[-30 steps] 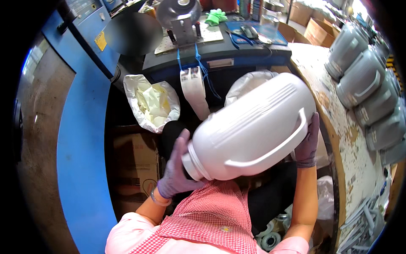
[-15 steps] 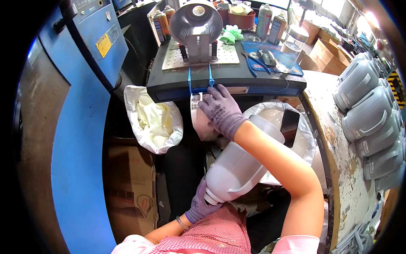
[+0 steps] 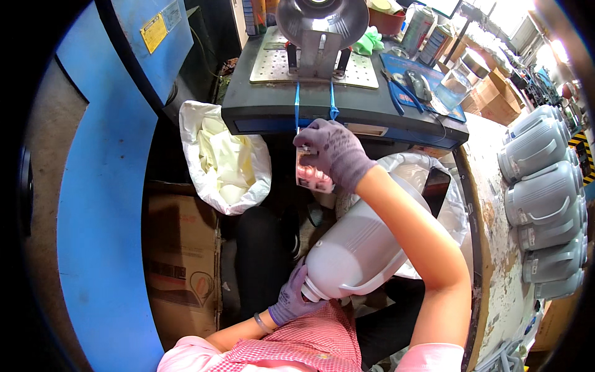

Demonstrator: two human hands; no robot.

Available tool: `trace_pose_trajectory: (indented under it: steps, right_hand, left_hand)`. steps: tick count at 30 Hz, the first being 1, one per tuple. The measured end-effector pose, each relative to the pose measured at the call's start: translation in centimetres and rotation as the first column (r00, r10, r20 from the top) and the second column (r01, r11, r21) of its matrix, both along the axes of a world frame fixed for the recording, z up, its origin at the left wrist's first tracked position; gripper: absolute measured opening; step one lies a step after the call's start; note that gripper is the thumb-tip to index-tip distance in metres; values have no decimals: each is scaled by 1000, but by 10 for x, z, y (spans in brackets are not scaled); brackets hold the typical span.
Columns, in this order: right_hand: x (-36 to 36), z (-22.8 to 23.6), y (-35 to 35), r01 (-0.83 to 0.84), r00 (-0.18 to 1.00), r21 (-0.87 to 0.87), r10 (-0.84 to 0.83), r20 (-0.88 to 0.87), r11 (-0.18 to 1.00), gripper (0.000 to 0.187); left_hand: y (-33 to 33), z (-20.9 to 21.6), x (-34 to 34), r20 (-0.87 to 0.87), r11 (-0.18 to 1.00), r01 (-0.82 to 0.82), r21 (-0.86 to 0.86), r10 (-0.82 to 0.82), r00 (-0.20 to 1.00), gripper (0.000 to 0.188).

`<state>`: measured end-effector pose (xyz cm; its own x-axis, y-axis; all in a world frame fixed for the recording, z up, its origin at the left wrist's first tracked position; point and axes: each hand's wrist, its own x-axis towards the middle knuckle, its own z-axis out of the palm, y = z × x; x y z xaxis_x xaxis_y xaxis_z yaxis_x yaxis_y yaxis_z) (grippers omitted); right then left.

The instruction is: The person sits on the floor and assembles white thermos flasks by hand. They insert a metal liner into the flask body, attach a plastic handle, and place a cap on the top. The person repeats this process for multiple units, placing the finished thermoses on a nearby table.

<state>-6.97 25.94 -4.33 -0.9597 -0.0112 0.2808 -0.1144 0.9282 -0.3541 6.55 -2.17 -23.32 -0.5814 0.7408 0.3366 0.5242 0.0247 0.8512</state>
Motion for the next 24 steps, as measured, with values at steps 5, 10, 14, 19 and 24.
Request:
trace_pose_trajectory:
  steps: [5,10,14,19,24]
  right_hand:
    - [-4,-4,1,108,994,-59,-108,9,992,17]
    - [94,-5,-72,-120,993,381,110,46,917,10]
    - [213,53,-95,-229,972,-432,228,-56,872,11]
    - [290,9,-19,288,798,-953,-573,186,92,14]
    - [271,-54,41,187,726,-980,-664,180,-61,16]
  left_hand:
    - [1,-6,0,-57,1000,-2,8,2,998,107]
    - [-4,-4,4,19,998,15,-60,-13,1000,100]
    - [11,-14,5,-189,984,91,-153,-120,975,100]
    - [2,-4,13,31,998,24,-58,-22,999,118]
    - [7,1,16,-15,998,-20,-59,19,1000,116]
